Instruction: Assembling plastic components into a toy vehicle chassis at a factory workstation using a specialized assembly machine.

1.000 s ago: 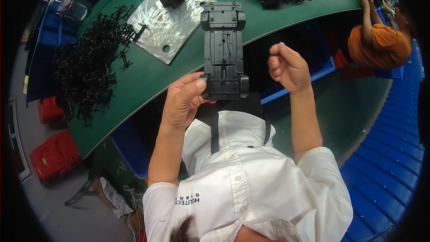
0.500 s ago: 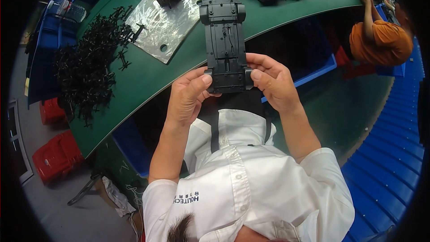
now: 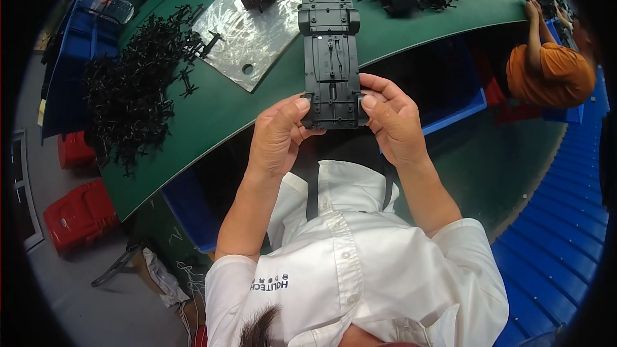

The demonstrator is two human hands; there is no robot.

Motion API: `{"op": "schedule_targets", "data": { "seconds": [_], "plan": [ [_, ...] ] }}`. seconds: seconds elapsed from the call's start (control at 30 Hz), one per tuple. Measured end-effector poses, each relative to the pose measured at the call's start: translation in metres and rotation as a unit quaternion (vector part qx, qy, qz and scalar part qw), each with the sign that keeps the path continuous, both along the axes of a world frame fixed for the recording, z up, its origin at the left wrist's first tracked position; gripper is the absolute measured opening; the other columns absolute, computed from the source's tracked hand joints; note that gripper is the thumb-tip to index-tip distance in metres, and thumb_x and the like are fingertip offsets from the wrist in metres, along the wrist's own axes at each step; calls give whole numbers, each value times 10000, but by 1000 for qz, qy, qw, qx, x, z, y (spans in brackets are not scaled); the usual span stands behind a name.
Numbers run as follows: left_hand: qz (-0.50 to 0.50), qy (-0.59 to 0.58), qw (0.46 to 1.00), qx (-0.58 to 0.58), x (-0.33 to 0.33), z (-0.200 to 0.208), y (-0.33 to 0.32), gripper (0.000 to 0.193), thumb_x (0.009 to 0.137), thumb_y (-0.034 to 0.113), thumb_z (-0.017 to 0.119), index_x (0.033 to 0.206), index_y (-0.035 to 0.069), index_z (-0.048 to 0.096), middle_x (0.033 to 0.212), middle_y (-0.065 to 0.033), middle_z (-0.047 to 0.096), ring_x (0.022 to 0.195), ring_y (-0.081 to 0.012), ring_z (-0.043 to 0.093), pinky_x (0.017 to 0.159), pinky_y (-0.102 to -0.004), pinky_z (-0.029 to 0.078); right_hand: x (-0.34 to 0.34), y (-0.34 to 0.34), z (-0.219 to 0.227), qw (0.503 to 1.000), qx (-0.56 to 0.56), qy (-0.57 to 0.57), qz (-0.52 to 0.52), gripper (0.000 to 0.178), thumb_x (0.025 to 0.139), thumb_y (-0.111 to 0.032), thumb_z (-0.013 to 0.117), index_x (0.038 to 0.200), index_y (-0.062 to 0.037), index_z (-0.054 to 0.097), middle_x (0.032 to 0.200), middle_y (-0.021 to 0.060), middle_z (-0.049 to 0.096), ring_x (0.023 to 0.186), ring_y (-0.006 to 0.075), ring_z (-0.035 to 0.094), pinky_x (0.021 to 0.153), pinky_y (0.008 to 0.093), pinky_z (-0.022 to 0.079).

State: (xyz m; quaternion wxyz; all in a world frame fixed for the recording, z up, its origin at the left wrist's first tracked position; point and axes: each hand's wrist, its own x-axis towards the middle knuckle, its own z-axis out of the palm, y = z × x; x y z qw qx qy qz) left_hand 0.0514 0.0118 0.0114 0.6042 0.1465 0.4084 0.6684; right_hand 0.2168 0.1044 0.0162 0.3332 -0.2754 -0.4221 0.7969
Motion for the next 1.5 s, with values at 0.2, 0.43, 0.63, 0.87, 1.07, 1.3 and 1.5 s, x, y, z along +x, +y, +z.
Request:
{"op": "schedule_targets", "data": {
  "seconds": [0.2,0.43,0.63,0.87,1.07,1.3,1.5],
  "plan": [
    [18,-5,999,-33,-12,9,12,307,875,255,538,977,-32,578,909,-105,637,773,-161,640,669,-293,564,-21,-1,8,997,47,-4,-61,424,832,-63,590,1193,71,411,979,102,591,847,98,558,721,204,443],
    [16,-10,998,-53,-36,15,30,282,893,254,517,978,-8,575,865,-72,624,722,-141,622,579,-265,556,-47,1,13,992,76,20,-94,444,855,-38,553,1227,73,339,978,116,570,852,103,548,771,213,449],
    [39,14,997,-63,-52,19,37,269,891,266,526,968,13,577,872,-64,616,720,-131,609,573,-248,539,-71,6,11,990,94,17,-108,425,858,-43,551,1213,73,348,943,112,580,806,96,544,712,211,449],
    [44,21,996,-76,-68,17,48,285,905,302,503,1012,44,560,888,-46,612,737,-126,601,567,-248,513,-91,10,9,986,109,-5,-126,402,857,-49,553,1184,70,352,908,102,576,745,91,534,670,212,449],
    [39,20,995,-94,-85,14,56,279,907,315,493,990,59,564,846,-25,614,692,-108,581,539,-233,492,-106,12,3,986,95,-14,-132,435,838,-84,589,1195,47,378,933,72,576,785,79,532,678,215,430],
    [48,26,992,-111,-94,11,63,271,902,320,499,951,64,575,795,-23,608,659,-95,575,512,-220,485,-118,13,2,984,104,-13,-142,439,847,-92,586,1202,45,367,944,77,571,795,79,536,685,212,432],
    [70,30,990,-122,-102,14,68,263,906,301,492,958,54,564,783,-24,609,629,-95,576,478,-212,473,-129,15,3,984,101,-18,-147,411,857,-60,550,1185,69,339,915,116,568,790,104,544,688,221,464]
  ]
}}
